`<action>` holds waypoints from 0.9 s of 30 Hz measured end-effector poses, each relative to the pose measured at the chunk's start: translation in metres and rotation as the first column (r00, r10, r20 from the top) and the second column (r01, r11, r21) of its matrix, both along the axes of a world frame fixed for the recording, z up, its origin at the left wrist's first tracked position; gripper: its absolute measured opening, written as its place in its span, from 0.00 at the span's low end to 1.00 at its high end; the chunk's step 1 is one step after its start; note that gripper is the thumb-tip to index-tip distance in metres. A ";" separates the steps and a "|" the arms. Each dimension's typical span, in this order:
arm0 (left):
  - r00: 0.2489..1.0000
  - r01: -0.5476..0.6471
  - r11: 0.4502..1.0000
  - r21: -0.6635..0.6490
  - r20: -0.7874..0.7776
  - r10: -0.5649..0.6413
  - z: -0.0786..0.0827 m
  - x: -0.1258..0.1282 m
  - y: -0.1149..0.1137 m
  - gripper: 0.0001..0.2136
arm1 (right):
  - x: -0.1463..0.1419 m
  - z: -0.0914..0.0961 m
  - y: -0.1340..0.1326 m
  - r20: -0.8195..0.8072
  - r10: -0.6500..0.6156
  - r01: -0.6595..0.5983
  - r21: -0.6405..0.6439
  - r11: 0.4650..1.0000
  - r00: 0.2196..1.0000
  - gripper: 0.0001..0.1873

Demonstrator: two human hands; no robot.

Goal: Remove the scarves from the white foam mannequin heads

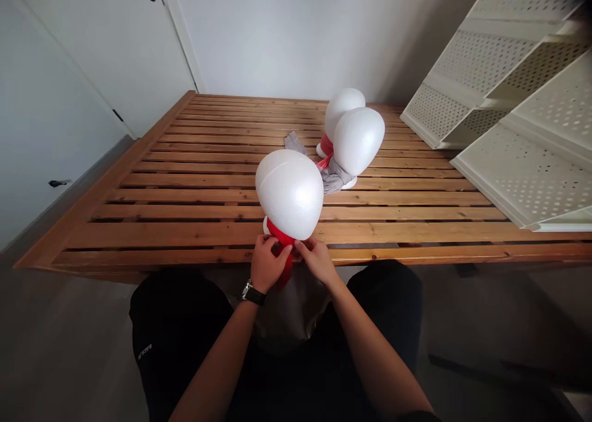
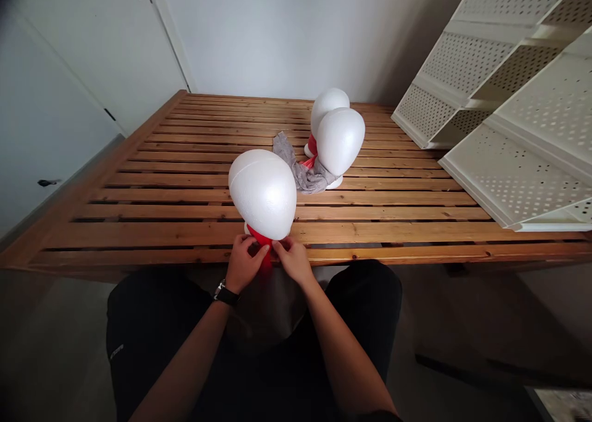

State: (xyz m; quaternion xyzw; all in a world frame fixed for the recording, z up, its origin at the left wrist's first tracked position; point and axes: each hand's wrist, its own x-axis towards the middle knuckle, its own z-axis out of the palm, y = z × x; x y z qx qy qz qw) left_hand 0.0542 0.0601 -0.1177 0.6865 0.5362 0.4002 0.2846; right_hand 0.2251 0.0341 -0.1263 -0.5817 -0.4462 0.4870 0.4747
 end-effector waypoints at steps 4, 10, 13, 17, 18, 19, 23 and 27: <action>0.999 0.000 0.999 -0.045 0.039 0.002 -0.003 0.004 0.002 0.09 | -0.014 0.001 0.004 -0.007 0.040 -0.040 0.029 0.999 0.999 0.22; 0.979 -0.023 0.964 -0.264 0.190 0.075 -0.006 0.000 0.003 0.15 | -0.023 -0.001 -0.003 -0.089 0.037 -0.033 0.045 0.998 0.995 0.18; 0.959 0.037 0.917 -0.396 0.273 0.080 -0.002 -0.004 0.008 0.18 | -0.026 -0.003 0.000 -0.217 0.054 -0.055 0.003 0.998 0.975 0.19; 0.923 0.133 0.864 -0.487 0.378 0.071 0.008 -0.004 0.014 0.17 | -0.031 -0.005 0.003 -0.229 0.101 -0.101 0.014 0.995 0.968 0.19; 0.918 0.149 0.859 -0.490 0.392 0.065 0.010 -0.002 0.014 0.17 | -0.031 -0.005 0.004 -0.217 0.129 -0.128 0.021 0.992 0.968 0.17; 0.917 0.157 0.859 -0.487 0.394 0.056 0.011 -0.001 0.015 0.17 | -0.032 -0.003 0.004 -0.200 0.165 -0.162 0.030 0.986 0.966 0.16; 0.952 0.024 0.903 -0.429 0.287 0.111 0.011 0.004 0.013 0.14 | -0.033 0.005 0.003 -0.160 0.308 -0.305 0.040 0.951 0.938 0.11; 0.937 -0.062 0.931 -0.360 0.300 0.178 0.007 0.007 0.012 0.16 | -0.035 0.008 0.000 -0.213 0.273 -0.290 -0.057 0.955 0.938 0.16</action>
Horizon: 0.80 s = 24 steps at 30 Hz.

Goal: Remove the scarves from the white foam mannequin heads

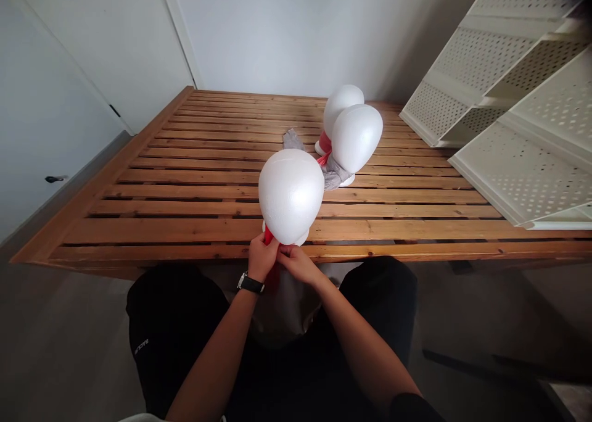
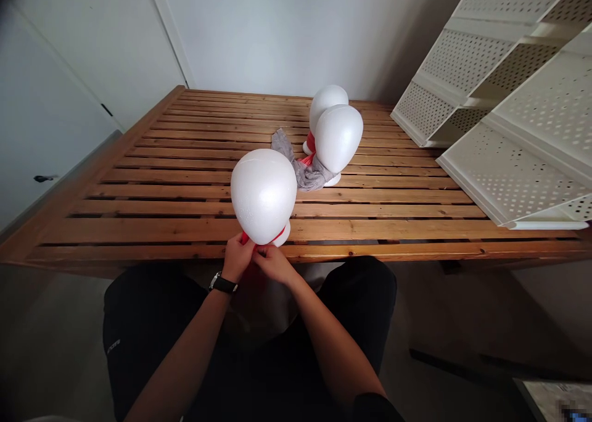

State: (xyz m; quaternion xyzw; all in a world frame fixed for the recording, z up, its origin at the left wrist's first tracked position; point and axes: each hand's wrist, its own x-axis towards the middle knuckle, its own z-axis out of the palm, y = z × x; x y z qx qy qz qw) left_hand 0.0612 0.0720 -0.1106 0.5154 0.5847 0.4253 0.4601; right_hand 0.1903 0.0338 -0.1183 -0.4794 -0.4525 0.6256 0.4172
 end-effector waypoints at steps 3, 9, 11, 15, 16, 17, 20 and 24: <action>0.999 0.035 0.999 -0.015 0.039 -0.034 0.002 0.001 -0.001 0.18 | 0.002 -0.002 -0.001 -0.007 -0.119 0.118 -0.060 0.991 0.993 0.23; 0.983 0.171 0.984 -0.044 -0.056 -0.174 0.012 -0.004 0.000 0.21 | 0.002 -0.004 0.005 -0.027 -0.278 0.272 -0.137 0.952 0.960 0.22; 0.978 0.200 0.978 -0.054 -0.054 -0.203 0.012 -0.007 0.002 0.20 | -0.004 -0.003 0.007 -0.059 -0.330 0.317 -0.157 0.935 0.942 0.20; 0.997 0.040 0.996 -0.076 0.069 -0.034 0.006 -0.011 0.007 0.17 | -0.012 0.000 0.008 -0.122 -0.456 0.431 -0.186 0.883 0.882 0.19; 0.995 -0.014 0.997 -0.080 0.096 0.021 0.003 -0.012 0.008 0.15 | -0.011 0.002 0.008 -0.136 -0.476 0.447 -0.196 0.873 0.869 0.18; 0.991 -0.055 0.995 -0.084 0.121 0.065 0.001 -0.013 0.009 0.14 | -0.009 0.003 0.007 -0.151 -0.491 0.458 -0.209 0.864 0.858 0.18; 0.965 -0.132 0.986 -0.107 0.215 0.152 -0.006 -0.017 0.014 0.12 | 0.004 0.007 0.004 -0.208 -0.523 0.467 -0.265 0.843 0.827 0.16; 0.893 -0.226 0.964 -0.139 0.365 0.262 -0.011 -0.026 0.026 0.13 | 0.022 0.011 0.006 -0.277 -0.556 0.467 -0.327 0.821 0.784 0.15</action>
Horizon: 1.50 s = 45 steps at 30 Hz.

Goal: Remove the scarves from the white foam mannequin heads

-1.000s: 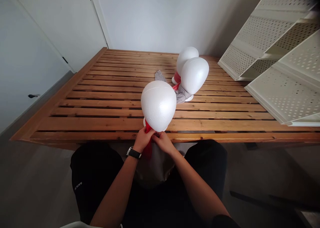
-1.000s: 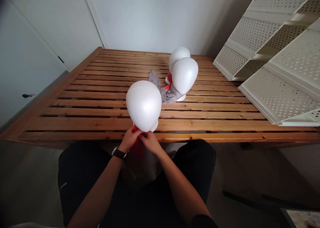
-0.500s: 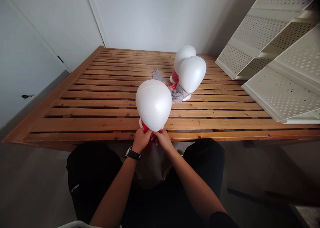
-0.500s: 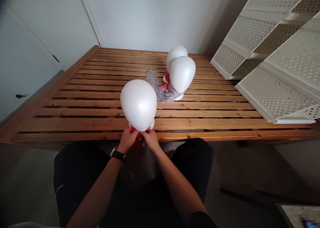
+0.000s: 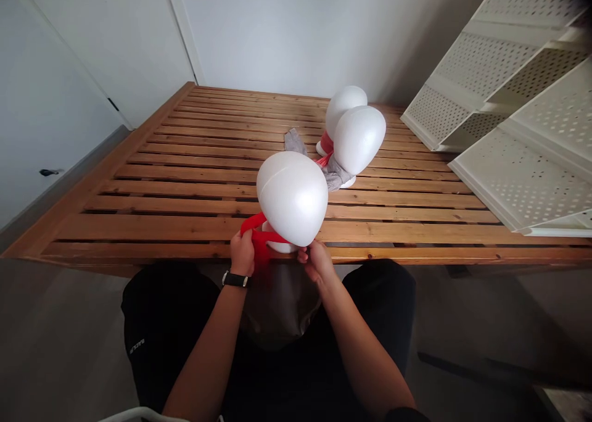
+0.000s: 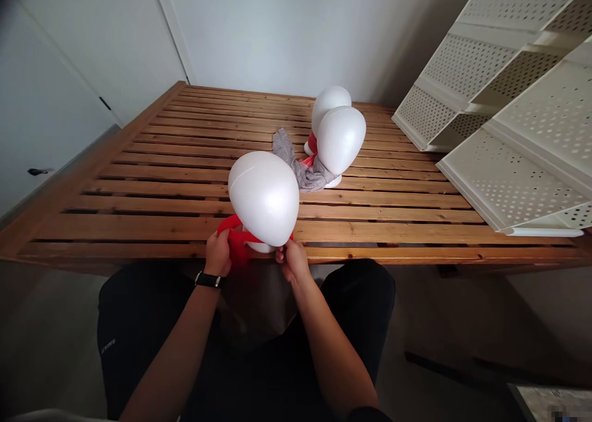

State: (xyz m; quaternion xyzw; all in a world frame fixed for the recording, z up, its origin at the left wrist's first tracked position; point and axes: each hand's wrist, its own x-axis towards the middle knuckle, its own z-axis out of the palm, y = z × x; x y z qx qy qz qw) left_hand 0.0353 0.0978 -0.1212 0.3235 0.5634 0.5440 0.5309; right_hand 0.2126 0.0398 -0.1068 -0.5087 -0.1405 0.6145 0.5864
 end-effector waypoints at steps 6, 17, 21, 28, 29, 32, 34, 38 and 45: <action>0.990 0.103 0.995 -0.001 0.095 -0.102 0.007 -0.006 0.003 0.16 | 0.001 0.008 0.003 -0.094 -0.025 0.023 -0.017 1.000 0.995 0.15; 0.805 0.579 0.812 -0.081 -0.104 -0.584 0.030 -0.005 -0.015 0.24 | -0.057 -0.005 -0.033 -0.080 0.156 -0.160 -0.039 0.986 0.984 0.30; 0.706 0.675 0.737 -0.041 -0.253 -0.661 0.044 -0.017 -0.006 0.20 | -0.059 -0.002 -0.013 -0.051 0.120 -0.121 -0.026 0.992 0.991 0.25; 0.524 0.850 0.525 0.046 -0.171 -0.834 0.059 -0.028 -0.001 0.19 | -0.048 0.002 -0.022 -0.121 -0.013 0.013 0.002 1.000 0.993 0.16; 0.501 0.865 0.499 0.056 -0.171 -0.848 0.059 -0.028 -0.001 0.17 | -0.048 0.002 -0.023 -0.134 -0.021 0.021 -0.001 1.000 0.991 0.16; 0.438 0.899 0.436 0.046 -0.132 -0.889 0.057 -0.028 -0.002 0.10 | -0.049 0.002 -0.025 -0.165 -0.054 0.052 -0.017 0.999 0.985 0.15; 0.450 0.893 0.450 0.016 -0.081 -0.890 0.054 -0.031 0.000 0.06 | -0.048 0.002 -0.024 -0.171 -0.078 0.073 -0.032 0.997 0.982 0.14; 0.514 0.854 0.513 -0.087 -0.015 -0.858 0.046 -0.047 0.009 0.09 | -0.037 0.001 -0.023 -0.169 -0.109 0.100 -0.062 0.993 0.979 0.12; 0.457 0.852 0.475 -0.220 -0.133 -0.880 0.051 -0.102 0.033 0.19 | -0.001 0.002 -0.028 -0.169 -0.180 0.166 -0.095 0.982 0.969 0.11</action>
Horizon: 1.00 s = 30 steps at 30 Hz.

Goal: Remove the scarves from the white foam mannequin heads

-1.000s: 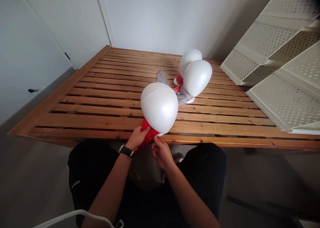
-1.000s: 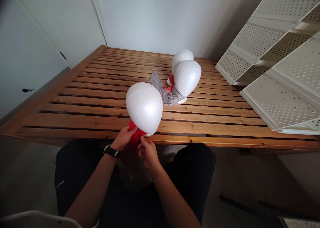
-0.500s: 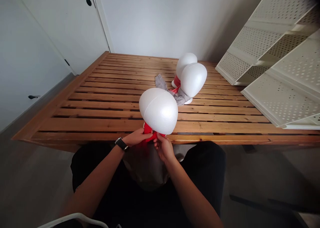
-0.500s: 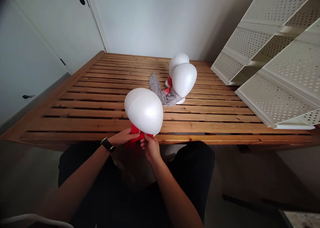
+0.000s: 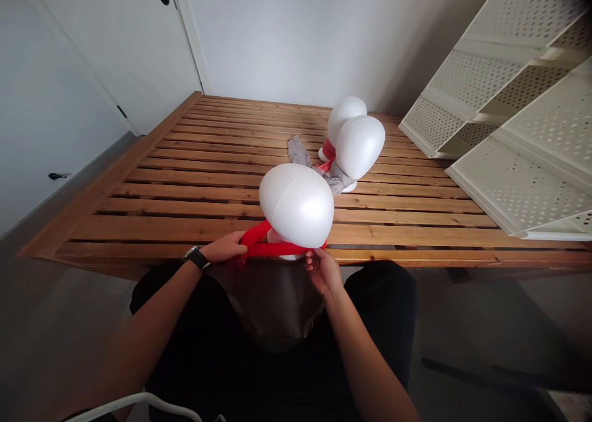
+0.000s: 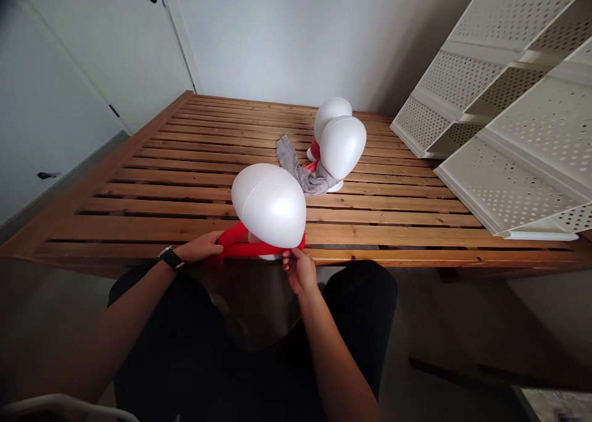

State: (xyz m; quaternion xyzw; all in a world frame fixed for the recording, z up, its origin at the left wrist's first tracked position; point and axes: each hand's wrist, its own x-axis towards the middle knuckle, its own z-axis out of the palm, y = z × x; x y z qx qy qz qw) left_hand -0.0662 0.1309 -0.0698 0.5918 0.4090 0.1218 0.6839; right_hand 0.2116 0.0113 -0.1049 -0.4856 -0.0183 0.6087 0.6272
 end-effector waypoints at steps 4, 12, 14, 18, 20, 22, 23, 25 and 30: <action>0.993 0.087 0.987 0.133 -0.097 -0.074 0.005 -0.032 0.016 0.22 | 0.016 0.004 0.004 -0.010 -0.037 0.037 0.000 0.999 0.999 0.15; 0.999 -0.021 0.991 0.132 -0.034 0.026 0.005 -0.005 -0.001 0.22 | -0.027 -0.007 -0.034 -0.082 0.058 -0.061 -0.033 0.998 0.995 0.19; 0.998 -0.056 0.997 0.062 0.040 0.054 0.005 0.011 -0.014 0.20 | -0.049 -0.013 -0.054 -0.098 0.183 -0.189 -0.058 0.980 0.978 0.26; 0.995 -0.051 0.999 -0.016 0.080 0.052 0.007 0.029 -0.040 0.17 | -0.088 -0.008 -0.062 -0.119 0.399 -0.401 0.002 0.916 0.909 0.34; 0.998 -0.014 1.000 0.019 0.057 0.013 0.008 0.031 -0.049 0.14 | -0.102 0.000 -0.050 -0.134 0.411 -0.411 0.031 0.911 0.902 0.31; 0.999 0.024 0.997 0.075 0.022 -0.026 0.008 0.032 -0.057 0.11 | -0.111 0.007 -0.038 -0.135 0.345 -0.345 0.027 0.938 0.929 0.28; 0.999 0.042 0.995 0.086 0.010 -0.043 0.008 0.031 -0.060 0.11 | -0.114 0.009 -0.033 -0.129 0.288 -0.288 0.018 0.957 0.949 0.27; 0.998 0.062 0.995 0.074 0.003 -0.063 0.007 0.031 -0.064 0.13 | -0.117 0.012 -0.029 -0.117 0.156 -0.157 -0.002 0.988 0.981 0.24; 0.999 -0.045 0.994 0.096 0.033 0.042 0.003 0.033 -0.066 0.15 | -0.105 0.013 -0.039 -0.160 0.007 -0.012 -0.026 1.000 0.987 0.25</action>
